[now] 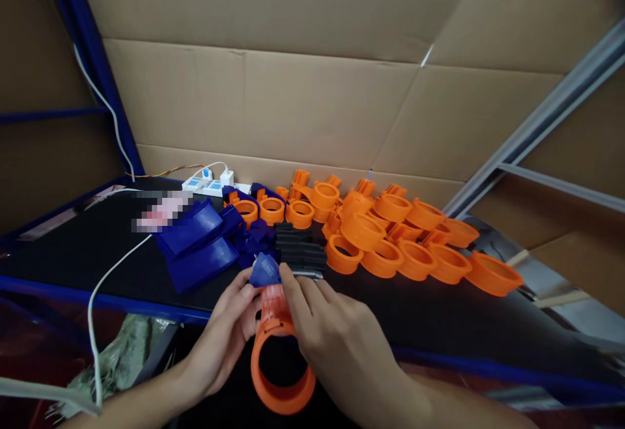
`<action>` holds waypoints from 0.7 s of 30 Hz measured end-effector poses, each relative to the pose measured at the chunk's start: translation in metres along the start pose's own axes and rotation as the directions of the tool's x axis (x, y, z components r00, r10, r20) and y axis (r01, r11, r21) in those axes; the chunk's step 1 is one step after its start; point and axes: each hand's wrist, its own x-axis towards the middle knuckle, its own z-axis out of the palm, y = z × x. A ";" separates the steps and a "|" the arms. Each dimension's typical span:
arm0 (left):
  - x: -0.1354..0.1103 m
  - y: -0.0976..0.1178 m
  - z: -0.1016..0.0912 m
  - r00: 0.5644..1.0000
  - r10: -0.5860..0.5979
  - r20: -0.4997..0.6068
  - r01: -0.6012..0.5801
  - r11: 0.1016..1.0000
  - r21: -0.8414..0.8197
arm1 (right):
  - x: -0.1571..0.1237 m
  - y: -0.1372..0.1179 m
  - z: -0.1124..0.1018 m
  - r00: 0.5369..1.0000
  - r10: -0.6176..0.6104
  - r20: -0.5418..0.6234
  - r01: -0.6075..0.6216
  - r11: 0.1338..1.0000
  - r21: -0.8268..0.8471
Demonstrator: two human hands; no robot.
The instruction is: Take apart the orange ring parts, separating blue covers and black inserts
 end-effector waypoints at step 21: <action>0.002 -0.005 0.010 0.990 -0.026 -0.139 0.042 0.993 0.109 | 0.005 0.006 0.016 0.994 -0.105 -0.039 0.111 0.963 0.244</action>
